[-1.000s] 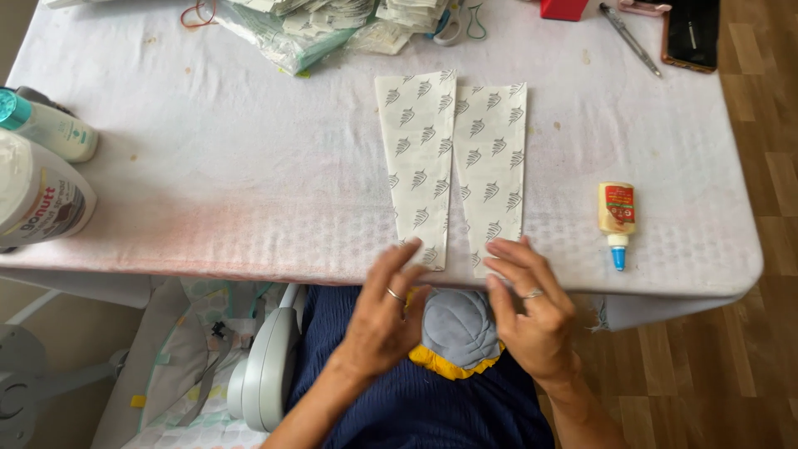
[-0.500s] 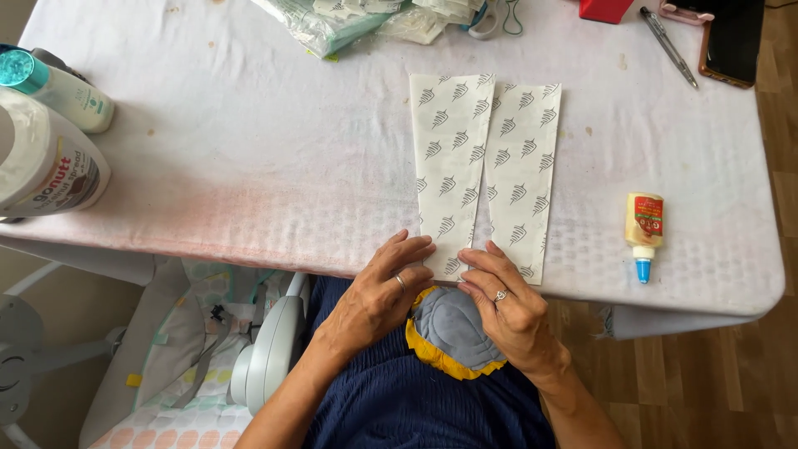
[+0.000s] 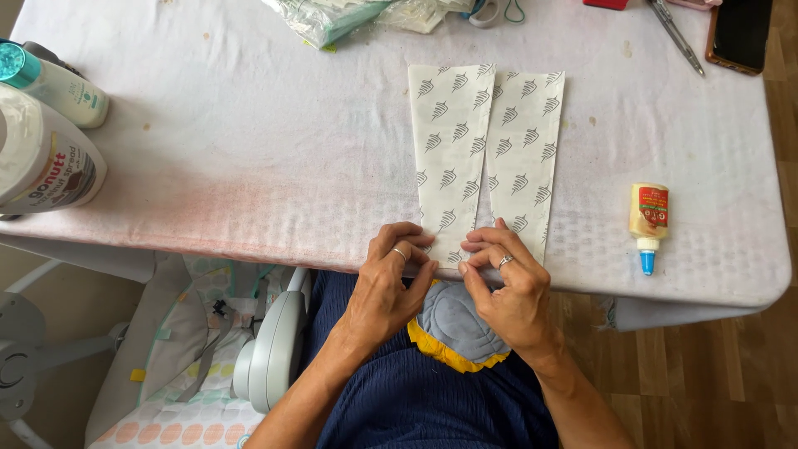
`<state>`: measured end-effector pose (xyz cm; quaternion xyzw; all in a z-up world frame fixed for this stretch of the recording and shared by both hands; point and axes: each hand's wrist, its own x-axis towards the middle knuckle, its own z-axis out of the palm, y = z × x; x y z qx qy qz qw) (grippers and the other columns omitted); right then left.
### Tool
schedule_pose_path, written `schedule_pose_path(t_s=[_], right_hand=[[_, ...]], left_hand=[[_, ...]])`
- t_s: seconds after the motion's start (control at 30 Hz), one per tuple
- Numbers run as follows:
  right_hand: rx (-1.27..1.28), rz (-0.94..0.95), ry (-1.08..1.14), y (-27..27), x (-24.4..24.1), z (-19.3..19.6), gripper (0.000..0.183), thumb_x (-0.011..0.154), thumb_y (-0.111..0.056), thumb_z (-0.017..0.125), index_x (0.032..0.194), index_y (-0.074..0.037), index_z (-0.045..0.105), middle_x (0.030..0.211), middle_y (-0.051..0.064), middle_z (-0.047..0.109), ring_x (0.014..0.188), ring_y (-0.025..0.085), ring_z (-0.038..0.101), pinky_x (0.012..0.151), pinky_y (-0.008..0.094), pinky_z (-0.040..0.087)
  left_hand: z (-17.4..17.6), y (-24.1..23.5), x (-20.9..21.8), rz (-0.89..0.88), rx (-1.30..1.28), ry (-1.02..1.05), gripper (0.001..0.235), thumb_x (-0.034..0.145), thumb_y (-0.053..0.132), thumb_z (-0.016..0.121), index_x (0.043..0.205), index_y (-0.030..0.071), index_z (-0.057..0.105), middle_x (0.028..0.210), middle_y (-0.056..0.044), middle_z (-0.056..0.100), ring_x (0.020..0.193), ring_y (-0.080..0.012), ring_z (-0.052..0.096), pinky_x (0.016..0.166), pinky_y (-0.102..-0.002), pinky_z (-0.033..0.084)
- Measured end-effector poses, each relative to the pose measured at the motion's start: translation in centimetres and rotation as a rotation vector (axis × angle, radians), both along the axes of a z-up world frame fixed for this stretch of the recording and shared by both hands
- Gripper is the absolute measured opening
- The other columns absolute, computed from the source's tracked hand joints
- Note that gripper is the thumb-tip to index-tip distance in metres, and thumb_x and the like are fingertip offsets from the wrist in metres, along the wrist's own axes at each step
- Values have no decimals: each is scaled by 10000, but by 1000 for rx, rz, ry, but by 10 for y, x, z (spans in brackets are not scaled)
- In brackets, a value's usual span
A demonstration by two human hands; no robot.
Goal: Aligning, folding, and applying glue to printed paper strips for packaging.
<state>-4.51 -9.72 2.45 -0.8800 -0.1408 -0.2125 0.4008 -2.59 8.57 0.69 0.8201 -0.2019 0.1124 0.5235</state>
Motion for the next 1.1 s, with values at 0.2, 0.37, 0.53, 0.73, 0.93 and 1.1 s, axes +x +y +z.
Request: schedule_pose_path(t_s=[0.2,0.37,0.53,0.73,0.93,1.1], right_hand=[[24,-45,52,8,3,-1,197,798,-39,832,939,-41,695,1005,94,699,971,296,742,1138,486,444],[52,-50,86,3,1,0,147,863,-55,795,976,-49,701,1007,84,709,997,285,738,1154,493,415],[37,-22,108,0,-2,4,109,871,-26,760,971,-51,723,995,85,722,1000,292,742,1148,489,423],[6,-15,93,-1,-3,3,128,868,-37,772,981,-70,722,1014,82,719,1008,280,738,1146,478,431],[5,-56,52,6,-2,-3,122,880,-25,752,980,-73,702,1002,82,711,994,284,736,1153,482,415],[-65,-148,-51,15,-2,-18,230,896,-177,807,1009,-50,652,1020,112,677,990,312,721,1167,516,385]], left_hand=[[4,-6,-1,8,-27,85,171,844,-2,754,902,19,595,1104,-194,615,1043,-424,712,934,-529,569],[0,-11,-5,65,-15,37,217,881,-59,654,1023,68,549,1118,-147,599,1055,-414,683,941,-473,533],[-9,-20,-13,137,7,-37,196,960,-81,536,1097,59,543,1138,-141,596,1078,-379,670,956,-432,520],[-26,-30,-12,245,87,-193,313,922,77,732,1158,49,528,1206,-162,552,1172,-365,627,977,-422,520],[-18,-31,-13,239,39,-209,218,984,-48,578,1161,17,469,1190,-155,508,1249,-406,594,967,-435,555],[-37,-32,-13,247,74,-223,231,1007,8,564,1212,57,468,1305,-173,467,1208,-400,624,962,-464,578]])
